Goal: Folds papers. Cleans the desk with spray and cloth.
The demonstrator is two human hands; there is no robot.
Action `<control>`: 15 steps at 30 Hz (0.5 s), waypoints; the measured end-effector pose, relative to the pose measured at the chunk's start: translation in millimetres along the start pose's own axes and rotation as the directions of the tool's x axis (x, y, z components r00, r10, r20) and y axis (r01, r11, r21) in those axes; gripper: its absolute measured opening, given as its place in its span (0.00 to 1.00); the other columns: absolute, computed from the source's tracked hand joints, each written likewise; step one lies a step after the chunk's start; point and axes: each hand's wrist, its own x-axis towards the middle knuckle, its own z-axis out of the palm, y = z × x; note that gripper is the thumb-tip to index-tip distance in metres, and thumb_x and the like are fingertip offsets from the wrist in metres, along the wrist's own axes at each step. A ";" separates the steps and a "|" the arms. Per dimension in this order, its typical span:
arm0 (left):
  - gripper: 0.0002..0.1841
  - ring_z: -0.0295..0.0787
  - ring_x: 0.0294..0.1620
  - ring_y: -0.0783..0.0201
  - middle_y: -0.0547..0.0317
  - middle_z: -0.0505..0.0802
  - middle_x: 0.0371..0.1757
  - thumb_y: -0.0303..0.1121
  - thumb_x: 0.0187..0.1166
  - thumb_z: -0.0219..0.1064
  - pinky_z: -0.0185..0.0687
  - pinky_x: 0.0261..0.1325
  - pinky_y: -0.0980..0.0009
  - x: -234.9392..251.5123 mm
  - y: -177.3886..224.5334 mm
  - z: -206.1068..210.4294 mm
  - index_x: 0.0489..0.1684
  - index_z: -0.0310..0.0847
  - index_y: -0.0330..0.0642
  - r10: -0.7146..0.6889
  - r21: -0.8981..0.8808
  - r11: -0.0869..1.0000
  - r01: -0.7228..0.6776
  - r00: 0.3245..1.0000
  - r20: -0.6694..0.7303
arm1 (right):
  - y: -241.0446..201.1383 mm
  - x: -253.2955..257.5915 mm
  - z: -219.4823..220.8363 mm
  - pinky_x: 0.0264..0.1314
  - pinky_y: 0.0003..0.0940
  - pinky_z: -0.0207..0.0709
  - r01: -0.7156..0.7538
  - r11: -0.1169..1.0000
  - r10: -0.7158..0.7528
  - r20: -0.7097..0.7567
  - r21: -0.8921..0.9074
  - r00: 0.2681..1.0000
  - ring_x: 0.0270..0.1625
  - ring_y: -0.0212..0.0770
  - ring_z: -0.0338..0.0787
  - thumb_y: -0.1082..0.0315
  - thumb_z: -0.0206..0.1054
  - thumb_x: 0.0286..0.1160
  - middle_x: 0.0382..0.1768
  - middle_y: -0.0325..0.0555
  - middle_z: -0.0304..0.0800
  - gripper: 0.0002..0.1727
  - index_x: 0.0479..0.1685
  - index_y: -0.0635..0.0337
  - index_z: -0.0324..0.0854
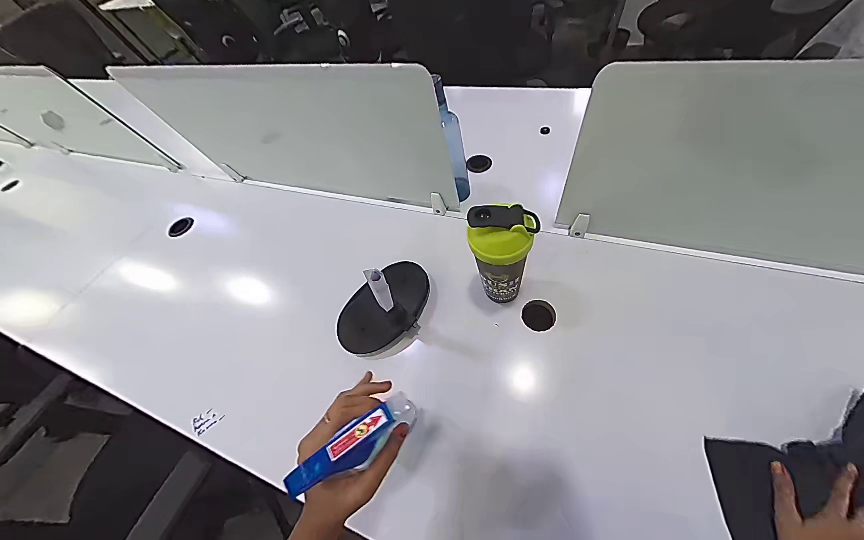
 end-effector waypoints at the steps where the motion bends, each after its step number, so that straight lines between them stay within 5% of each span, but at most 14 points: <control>1: 0.22 0.88 0.67 0.74 0.82 0.93 0.61 0.39 0.69 0.79 0.79 0.78 0.70 0.6 -2.8 -4.1 0.62 0.85 0.69 -0.045 -0.013 0.999 0.044 0.999 -0.020 | -10.9 17.9 6.0 0.82 0.85 0.36 0.059 0.998 -0.059 0.023 0.026 0.998 0.89 0.85 0.45 0.31 0.50 0.80 0.89 0.78 0.49 0.51 0.92 0.64 0.55; 9: 0.13 0.92 0.49 0.81 0.86 0.95 0.48 0.48 0.77 0.71 0.86 0.57 0.81 15.9 -8.3 3.5 0.58 0.85 0.74 -0.179 -0.136 0.976 0.170 0.982 -0.057 | -180.0 157.5 76.1 0.85 0.77 0.44 0.514 0.840 -0.529 0.056 0.175 0.847 0.89 0.80 0.56 0.42 0.48 0.87 0.87 0.74 0.59 0.41 0.87 0.68 0.63; 12: 0.08 0.91 0.42 0.83 0.85 0.95 0.42 0.49 0.75 0.73 0.87 0.47 0.84 20.4 -7.7 10.6 0.49 0.89 0.73 -0.243 -0.106 0.967 0.234 0.966 -0.084 | -233.7 173.8 96.6 0.86 0.75 0.44 0.598 0.777 -0.620 0.074 0.196 0.781 0.89 0.78 0.56 0.43 0.47 0.88 0.88 0.72 0.59 0.40 0.87 0.67 0.64; 15: 0.09 0.93 0.43 0.81 0.83 0.96 0.43 0.47 0.77 0.71 0.87 0.51 0.83 19.6 -0.4 24.0 0.52 0.87 0.72 -0.271 -0.126 0.959 0.255 0.954 -0.129 | -255.1 167.4 106.4 0.87 0.70 0.47 0.665 0.722 -0.686 0.066 0.192 0.725 0.89 0.76 0.59 0.43 0.45 0.88 0.88 0.70 0.59 0.40 0.88 0.65 0.63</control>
